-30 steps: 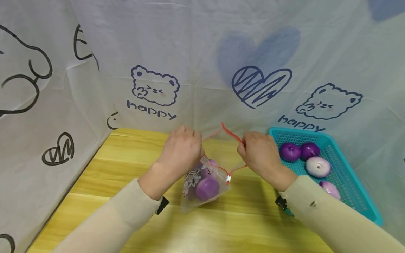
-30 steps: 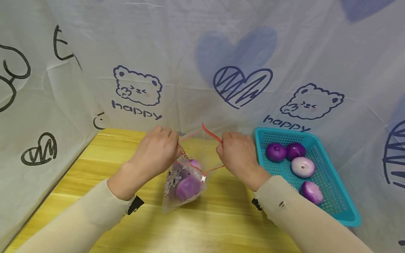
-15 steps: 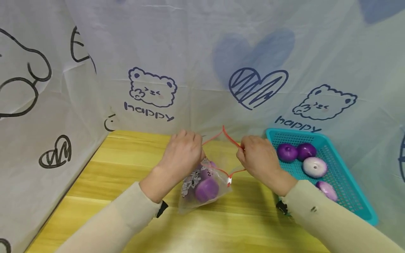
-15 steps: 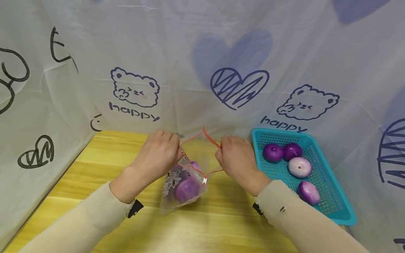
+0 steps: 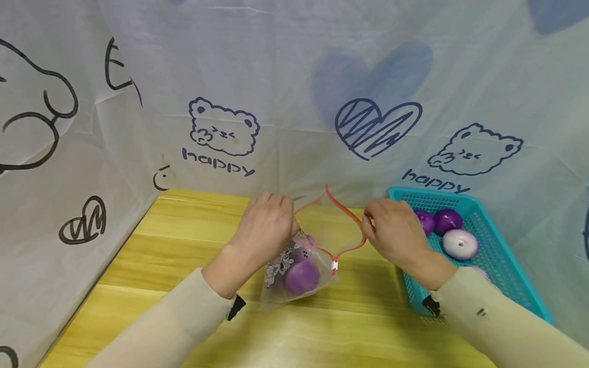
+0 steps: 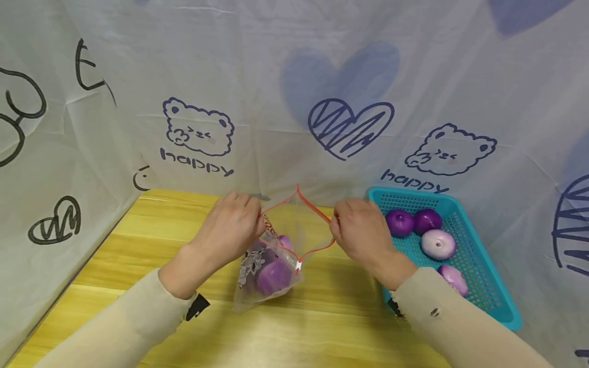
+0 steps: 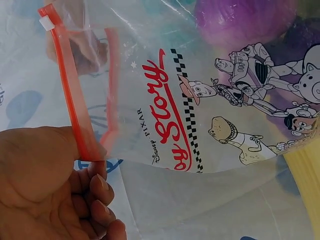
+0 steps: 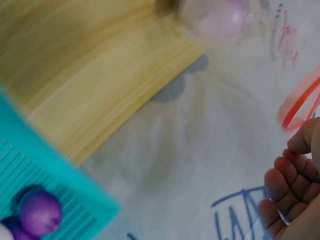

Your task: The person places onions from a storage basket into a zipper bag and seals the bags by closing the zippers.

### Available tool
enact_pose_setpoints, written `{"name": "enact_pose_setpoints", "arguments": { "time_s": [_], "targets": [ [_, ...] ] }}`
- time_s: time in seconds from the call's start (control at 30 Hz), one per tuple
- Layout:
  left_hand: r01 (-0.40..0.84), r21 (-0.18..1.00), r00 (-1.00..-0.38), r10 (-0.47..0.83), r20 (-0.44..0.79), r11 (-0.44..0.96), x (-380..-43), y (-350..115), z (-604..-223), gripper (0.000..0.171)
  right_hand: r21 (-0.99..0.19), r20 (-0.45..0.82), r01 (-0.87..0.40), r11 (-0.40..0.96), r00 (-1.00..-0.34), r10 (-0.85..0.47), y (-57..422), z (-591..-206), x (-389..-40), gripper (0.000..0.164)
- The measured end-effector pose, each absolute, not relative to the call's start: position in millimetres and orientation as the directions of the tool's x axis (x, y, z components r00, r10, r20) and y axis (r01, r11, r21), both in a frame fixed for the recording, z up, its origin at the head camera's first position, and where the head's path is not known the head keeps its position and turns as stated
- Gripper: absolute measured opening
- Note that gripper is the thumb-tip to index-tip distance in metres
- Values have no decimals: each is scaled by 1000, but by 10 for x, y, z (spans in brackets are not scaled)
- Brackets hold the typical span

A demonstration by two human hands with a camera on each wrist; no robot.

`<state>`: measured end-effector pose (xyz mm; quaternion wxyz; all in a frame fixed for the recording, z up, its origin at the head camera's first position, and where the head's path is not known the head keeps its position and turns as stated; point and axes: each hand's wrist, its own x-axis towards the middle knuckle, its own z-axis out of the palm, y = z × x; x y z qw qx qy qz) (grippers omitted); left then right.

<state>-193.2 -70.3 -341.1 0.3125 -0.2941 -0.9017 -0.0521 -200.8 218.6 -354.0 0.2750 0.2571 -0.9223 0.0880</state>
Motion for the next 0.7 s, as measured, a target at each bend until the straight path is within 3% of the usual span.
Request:
{"name": "enact_pose_setpoints", "arguments": {
  "time_s": [0.27, 0.53, 0.7],
  "targets": [
    [574, -55, -632, 485, 605, 817, -1920, -738, -3430, 15, 161, 571, -567, 808, -614, -545, 2596, -3601, -2024, 10],
    [584, -41, -641, 491, 590, 811, -1909, -745, -3409, 17, 311, 495, -554, 773, -600, -629, 3192, -3609, -2030, 26],
    [585, -43, -643, 496, 584, 810, -1904, -751, -3402, 17, 355, 420, -534, 767, -642, -641, 3537, -3616, -2041, 30]
  ]
}}
